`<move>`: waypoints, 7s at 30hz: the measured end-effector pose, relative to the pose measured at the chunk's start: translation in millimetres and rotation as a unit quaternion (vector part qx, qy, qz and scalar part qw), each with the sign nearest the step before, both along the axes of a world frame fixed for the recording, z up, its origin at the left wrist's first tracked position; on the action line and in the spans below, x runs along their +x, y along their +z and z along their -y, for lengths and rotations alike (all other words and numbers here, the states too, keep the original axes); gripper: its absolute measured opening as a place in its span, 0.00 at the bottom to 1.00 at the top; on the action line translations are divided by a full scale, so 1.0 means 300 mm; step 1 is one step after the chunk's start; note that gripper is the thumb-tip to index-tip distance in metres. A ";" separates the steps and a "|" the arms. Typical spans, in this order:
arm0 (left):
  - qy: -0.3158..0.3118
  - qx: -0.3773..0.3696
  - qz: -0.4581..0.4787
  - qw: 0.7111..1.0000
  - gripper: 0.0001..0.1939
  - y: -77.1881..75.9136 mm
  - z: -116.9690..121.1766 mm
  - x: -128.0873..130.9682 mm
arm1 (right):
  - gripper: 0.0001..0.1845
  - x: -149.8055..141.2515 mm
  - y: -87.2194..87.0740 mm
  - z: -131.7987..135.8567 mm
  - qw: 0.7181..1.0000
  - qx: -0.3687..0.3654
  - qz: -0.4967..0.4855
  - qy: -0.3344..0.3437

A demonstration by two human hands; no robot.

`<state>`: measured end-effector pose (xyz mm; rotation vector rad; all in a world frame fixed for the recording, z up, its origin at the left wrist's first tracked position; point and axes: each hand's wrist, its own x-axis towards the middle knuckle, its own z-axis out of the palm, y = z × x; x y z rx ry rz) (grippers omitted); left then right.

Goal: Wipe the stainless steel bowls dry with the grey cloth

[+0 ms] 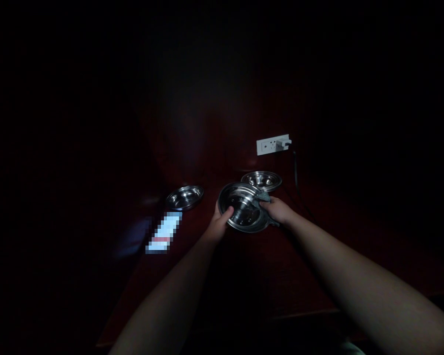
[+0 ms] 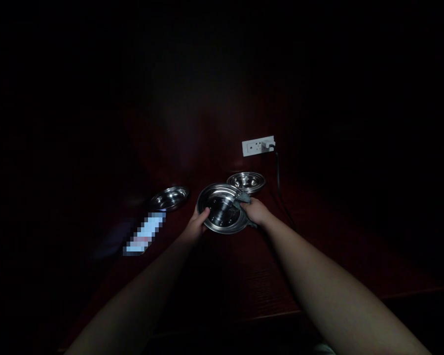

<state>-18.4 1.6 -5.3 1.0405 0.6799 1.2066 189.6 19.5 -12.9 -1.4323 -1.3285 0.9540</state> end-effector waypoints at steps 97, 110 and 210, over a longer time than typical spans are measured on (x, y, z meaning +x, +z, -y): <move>-0.037 -0.092 0.064 0.993 0.25 0.017 -0.005 0.003 | 0.09 0.007 0.002 0.017 0.994 -0.069 -0.078 0.028; -0.030 -0.098 0.063 0.993 0.27 0.030 0.004 0.005 | 0.09 0.013 0.000 0.011 0.996 -0.061 -0.058 0.035; -0.019 -0.100 0.036 0.994 0.22 0.016 -0.013 -0.009 | 0.12 0.023 -0.025 -0.014 0.999 -0.022 -0.015 0.019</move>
